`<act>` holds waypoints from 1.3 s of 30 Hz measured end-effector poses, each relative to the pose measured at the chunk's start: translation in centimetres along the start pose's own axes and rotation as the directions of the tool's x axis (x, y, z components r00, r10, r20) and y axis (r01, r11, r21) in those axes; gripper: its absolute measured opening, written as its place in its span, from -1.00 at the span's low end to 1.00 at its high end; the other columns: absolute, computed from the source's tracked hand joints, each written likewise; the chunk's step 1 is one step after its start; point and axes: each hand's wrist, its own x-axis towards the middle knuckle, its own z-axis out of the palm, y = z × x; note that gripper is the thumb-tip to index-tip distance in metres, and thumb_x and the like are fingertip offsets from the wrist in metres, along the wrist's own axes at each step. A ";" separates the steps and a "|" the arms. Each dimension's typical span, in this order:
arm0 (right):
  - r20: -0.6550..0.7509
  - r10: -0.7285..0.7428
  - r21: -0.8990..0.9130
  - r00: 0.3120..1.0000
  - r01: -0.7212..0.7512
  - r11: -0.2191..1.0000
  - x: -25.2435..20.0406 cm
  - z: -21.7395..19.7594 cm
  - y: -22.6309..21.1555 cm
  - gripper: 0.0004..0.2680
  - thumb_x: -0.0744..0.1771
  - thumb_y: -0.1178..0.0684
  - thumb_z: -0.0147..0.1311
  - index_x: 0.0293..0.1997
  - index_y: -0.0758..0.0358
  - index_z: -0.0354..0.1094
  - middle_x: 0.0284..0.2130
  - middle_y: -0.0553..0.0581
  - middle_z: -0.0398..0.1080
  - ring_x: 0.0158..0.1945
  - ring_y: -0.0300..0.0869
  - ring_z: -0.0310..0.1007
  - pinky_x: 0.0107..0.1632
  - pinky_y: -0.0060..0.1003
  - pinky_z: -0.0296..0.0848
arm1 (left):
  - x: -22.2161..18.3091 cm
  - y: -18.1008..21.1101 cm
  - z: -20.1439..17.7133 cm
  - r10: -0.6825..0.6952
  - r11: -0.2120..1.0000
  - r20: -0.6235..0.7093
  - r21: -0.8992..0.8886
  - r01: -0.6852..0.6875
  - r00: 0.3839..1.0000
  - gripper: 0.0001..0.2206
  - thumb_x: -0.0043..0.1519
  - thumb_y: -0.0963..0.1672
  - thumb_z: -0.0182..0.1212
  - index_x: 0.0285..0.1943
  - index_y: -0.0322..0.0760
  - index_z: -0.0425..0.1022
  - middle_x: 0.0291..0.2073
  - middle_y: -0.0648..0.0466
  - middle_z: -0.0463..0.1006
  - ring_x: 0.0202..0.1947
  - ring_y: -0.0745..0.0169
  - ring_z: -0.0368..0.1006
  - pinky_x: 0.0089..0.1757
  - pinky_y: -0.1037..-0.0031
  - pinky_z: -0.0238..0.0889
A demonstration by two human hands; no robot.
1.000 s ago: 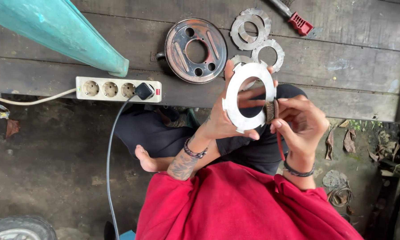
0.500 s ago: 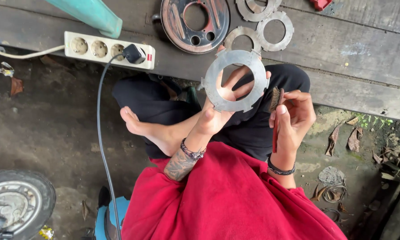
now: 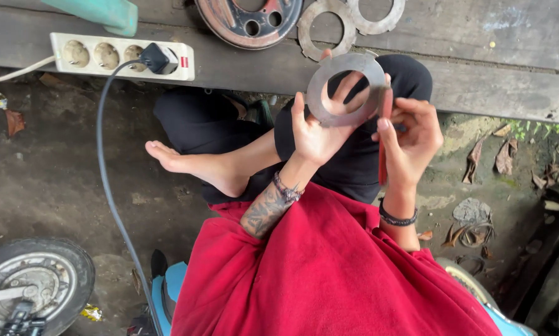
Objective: Cleaning motorcycle clutch plates using a wire brush to remove debris.
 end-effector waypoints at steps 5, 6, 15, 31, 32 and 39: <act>-0.017 0.207 -0.143 0.978 -0.207 0.968 0.3 0.8 0.4 -0.82 0.37 0.37 0.16 0.01 0.44 0.24 -0.28 0.21 0.39 -0.38 -0.23 0.39 -0.32 -0.45 0.48 | 0.8 0.7 -2.3 -0.205 0.975 -0.323 -0.152 0.163 0.924 -0.05 -0.12 0.08 0.08 0.61 0.38 -0.17 0.67 0.05 -0.25 0.64 -0.28 -0.35 0.36 -0.22 -0.23; -0.027 0.210 -0.146 0.977 -0.211 0.967 0.3 0.8 0.4 -0.82 0.37 0.37 0.16 0.01 0.44 0.24 -0.28 0.21 0.39 -0.38 -0.23 0.39 -0.32 -0.45 0.48 | 1.0 0.8 -2.4 -0.215 0.973 -0.325 -0.157 0.172 0.921 -0.05 -0.12 0.08 0.08 0.61 0.38 -0.17 0.67 0.05 -0.25 0.64 -0.28 -0.35 0.36 -0.22 -0.23; -0.039 0.156 -0.236 0.987 -0.161 0.958 1.1 2.2 0.6 -0.84 0.42 0.37 0.17 -0.18 0.44 0.18 -0.39 0.20 0.41 -0.45 -0.24 0.41 -0.41 -0.44 0.47 | 0.8 2.2 -4.8 -0.270 0.962 -0.450 -0.154 0.224 0.851 0.04 -0.23 0.28 -0.04 0.61 0.42 -0.20 0.65 -0.17 -0.22 0.63 -0.14 -0.31 0.39 -0.08 -0.27; 0.054 0.207 -0.147 0.977 -0.198 0.969 -1.2 4.1 0.0 -0.73 0.41 0.34 -0.02 0.26 0.42 0.11 -0.09 0.23 0.30 -0.19 -0.23 0.30 -0.14 -0.43 0.38 | 1.0 3.5 -3.2 -0.208 0.977 -0.317 -0.020 0.213 0.925 0.48 -0.63 0.18 0.58 0.63 0.33 -0.30 0.64 -0.12 -0.28 0.63 -0.14 -0.36 0.37 0.05 -0.18; 0.011 0.130 -0.220 0.991 -0.125 0.967 -0.6 4.2 0.2 -0.74 0.42 0.30 -0.02 0.26 0.42 0.13 -0.08 0.14 0.24 -0.13 -0.25 0.24 -0.03 -0.42 0.31 | 0.9 3.4 -4.1 -0.200 0.980 -0.235 -0.037 0.197 0.951 0.40 -0.50 0.20 0.62 0.62 0.35 -0.26 0.64 -0.11 -0.29 0.63 -0.15 -0.36 0.38 0.04 -0.16; 0.026 0.340 0.004 0.940 -0.340 0.940 0.3 2.3 1.5 -0.93 0.40 0.19 0.12 -0.09 0.35 0.36 -0.45 -0.06 0.28 -0.49 -0.43 0.05 -0.41 -0.56 0.03 | -0.2 5.4 -3.2 -0.387 0.910 -0.230 0.058 0.410 0.893 0.08 -0.08 0.34 0.03 0.69 0.27 -0.30 0.60 -0.25 -0.07 0.56 -0.24 -0.04 0.35 0.01 0.05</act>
